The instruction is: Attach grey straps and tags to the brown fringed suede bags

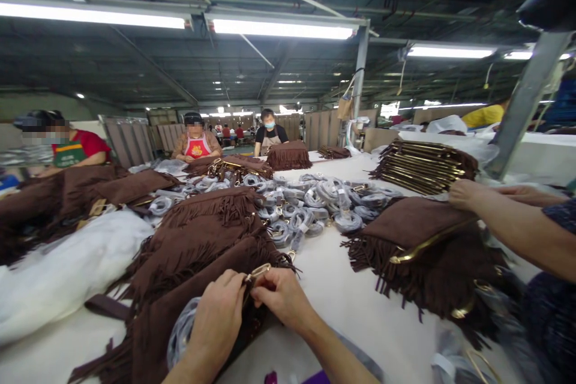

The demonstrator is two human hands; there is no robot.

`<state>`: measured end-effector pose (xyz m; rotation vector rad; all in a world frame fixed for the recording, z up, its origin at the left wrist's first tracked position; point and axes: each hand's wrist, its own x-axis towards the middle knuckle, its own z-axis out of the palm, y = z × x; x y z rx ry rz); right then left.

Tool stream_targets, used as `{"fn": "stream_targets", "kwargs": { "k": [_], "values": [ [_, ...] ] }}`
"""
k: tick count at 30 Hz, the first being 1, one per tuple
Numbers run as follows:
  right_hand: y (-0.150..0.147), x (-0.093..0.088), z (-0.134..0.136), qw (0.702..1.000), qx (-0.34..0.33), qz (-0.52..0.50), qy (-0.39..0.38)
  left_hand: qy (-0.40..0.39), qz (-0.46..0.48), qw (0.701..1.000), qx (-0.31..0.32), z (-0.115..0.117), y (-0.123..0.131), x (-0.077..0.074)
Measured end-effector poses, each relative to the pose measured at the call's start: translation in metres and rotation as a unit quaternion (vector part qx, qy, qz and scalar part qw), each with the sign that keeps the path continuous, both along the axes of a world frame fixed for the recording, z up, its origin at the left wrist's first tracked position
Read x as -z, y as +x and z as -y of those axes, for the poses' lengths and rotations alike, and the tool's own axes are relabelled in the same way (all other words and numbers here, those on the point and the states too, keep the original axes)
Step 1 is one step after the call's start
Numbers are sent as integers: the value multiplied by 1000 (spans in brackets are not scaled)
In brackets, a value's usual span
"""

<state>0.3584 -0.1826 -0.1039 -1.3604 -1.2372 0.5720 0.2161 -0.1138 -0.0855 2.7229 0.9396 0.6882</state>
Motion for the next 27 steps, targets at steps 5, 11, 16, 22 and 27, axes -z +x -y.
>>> {"fn": "stream_targets", "kwargs": {
  "k": [5,11,16,22,27],
  "values": [
    [0,3,-1,998,-21,-50,12,12,-9,1000,17,2,1,6],
    [3,6,-5,996,-31,-75,25,-104,102,986,85,7,3,-7],
    [3,-2,1,999,9,14,42,-98,125,986,54,1,13,-19],
    [13,-16,10,992,28,-119,44,-191,231,953,41,-14,10,-23],
    [14,-16,8,951,-60,-298,54,-258,300,918,38,-12,11,-28]
  ]
}}
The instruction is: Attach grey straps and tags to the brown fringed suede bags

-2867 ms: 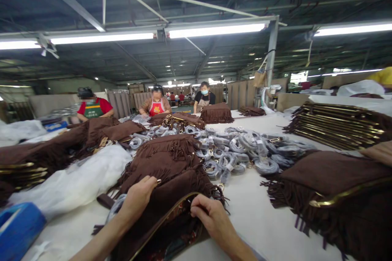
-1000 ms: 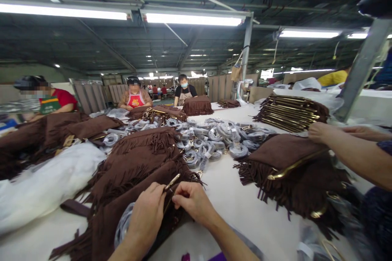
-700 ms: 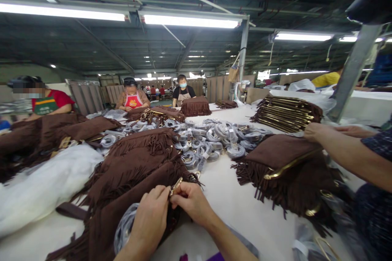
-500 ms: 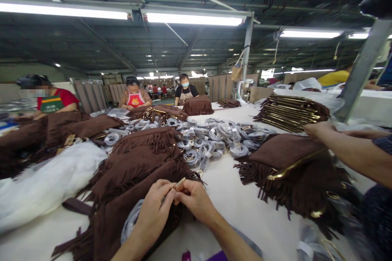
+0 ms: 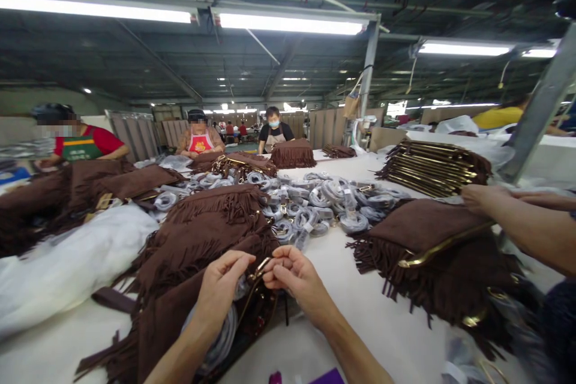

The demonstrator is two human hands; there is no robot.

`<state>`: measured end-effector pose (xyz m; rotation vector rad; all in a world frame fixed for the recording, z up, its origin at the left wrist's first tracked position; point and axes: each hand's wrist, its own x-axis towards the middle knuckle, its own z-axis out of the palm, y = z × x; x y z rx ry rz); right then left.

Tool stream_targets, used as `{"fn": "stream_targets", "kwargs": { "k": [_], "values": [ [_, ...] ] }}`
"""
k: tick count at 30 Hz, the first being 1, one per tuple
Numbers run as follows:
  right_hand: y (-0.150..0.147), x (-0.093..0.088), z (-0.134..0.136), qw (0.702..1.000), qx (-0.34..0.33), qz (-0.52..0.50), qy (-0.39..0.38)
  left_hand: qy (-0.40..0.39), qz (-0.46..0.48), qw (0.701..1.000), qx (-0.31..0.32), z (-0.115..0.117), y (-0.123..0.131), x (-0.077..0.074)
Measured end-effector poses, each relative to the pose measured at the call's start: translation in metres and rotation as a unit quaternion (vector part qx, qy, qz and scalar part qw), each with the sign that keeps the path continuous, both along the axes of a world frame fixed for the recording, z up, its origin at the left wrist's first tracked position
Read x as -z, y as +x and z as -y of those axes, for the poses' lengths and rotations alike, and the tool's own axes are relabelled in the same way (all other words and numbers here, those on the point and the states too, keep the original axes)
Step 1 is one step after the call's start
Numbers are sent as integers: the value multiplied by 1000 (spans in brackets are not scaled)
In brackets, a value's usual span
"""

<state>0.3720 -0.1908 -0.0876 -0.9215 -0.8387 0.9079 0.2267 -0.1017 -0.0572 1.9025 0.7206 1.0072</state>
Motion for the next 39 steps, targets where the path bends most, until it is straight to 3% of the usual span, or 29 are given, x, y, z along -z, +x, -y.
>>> {"fn": "stream_targets", "kwargs": {
  "k": [3,8,12,15,22,39],
  "values": [
    [-2,2,-1,1000,-17,-12,-2,19,6,1000,11,5,0,-4],
    [-1,5,-1,999,-9,29,-19,-34,-54,994,84,14,2,-1],
    [0,5,0,999,-5,33,-28,-72,-64,991,96,16,3,4],
    [0,5,-1,999,-8,31,-23,-52,-80,990,106,17,3,2],
    [-2,9,-3,1000,8,26,-8,17,-96,994,52,23,4,0],
    [-8,8,-4,998,48,22,-17,34,-77,995,45,23,9,8]
  ]
}}
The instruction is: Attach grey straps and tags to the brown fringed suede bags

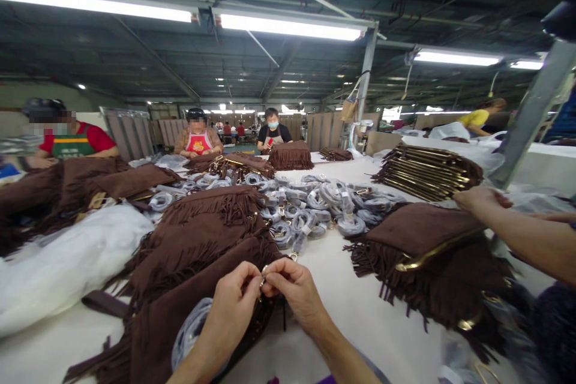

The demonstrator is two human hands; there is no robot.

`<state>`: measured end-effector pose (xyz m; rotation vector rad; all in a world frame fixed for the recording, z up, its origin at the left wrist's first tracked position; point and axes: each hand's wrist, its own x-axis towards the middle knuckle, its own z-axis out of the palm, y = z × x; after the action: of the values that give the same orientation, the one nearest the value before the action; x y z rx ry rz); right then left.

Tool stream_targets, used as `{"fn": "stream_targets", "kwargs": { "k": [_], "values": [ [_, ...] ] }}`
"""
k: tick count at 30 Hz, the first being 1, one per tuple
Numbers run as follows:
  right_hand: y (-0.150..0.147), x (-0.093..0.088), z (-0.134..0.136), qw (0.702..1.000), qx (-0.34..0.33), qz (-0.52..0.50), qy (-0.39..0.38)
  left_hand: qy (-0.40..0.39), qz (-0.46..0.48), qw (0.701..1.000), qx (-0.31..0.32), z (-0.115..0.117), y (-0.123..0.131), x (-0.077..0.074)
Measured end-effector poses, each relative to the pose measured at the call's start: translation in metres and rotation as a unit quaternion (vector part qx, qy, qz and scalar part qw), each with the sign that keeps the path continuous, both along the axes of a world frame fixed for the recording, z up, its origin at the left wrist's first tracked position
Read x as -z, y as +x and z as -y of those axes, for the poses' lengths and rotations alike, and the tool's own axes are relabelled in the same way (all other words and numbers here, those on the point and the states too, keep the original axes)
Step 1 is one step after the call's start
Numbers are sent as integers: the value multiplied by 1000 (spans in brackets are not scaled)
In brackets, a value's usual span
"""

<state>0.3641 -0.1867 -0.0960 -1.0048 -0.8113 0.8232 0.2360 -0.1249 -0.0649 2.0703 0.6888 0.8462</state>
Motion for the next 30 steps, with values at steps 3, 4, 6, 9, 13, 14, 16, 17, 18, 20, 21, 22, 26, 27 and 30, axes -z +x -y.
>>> {"fn": "stream_targets", "kwargs": {
  "k": [3,4,6,9,13,14,16,17,18,20,21,22,26,27,30],
  "values": [
    [-1,1,0,1000,6,13,7,10,7,1000,-10,0,2,5],
    [-1,1,0,1000,9,18,11,17,9,1000,-17,0,3,7],
    [-3,3,-1,999,16,27,18,31,13,999,-30,0,4,11],
    [-3,8,-5,998,26,50,25,45,14,998,-43,2,7,16],
    [0,12,-7,995,38,95,13,43,6,998,-38,4,8,14],
    [1,10,-5,992,45,116,6,38,2,999,-25,3,6,11],
    [-2,0,3,975,87,203,11,34,-4,999,4,-4,-3,2],
    [-6,-6,8,957,114,267,27,39,-5,999,9,-10,-10,-3],
    [-13,-12,13,930,133,339,46,50,-7,999,4,-18,-19,-8],
    [-32,-17,23,860,115,491,75,83,-19,996,-22,-34,-42,-15],
    [-44,-15,26,819,83,563,75,97,-34,994,-35,-42,-55,-16],
    [-56,-9,27,773,50,629,65,105,-55,992,-43,-49,-68,-16],
    [-94,36,19,617,67,784,32,80,-137,987,-21,-58,-109,2],
    [-99,46,16,593,86,799,39,68,-147,987,-5,-57,-115,8],
    [-102,55,11,571,112,813,22,42,-144,988,27,-46,-127,20]
  ]
}}
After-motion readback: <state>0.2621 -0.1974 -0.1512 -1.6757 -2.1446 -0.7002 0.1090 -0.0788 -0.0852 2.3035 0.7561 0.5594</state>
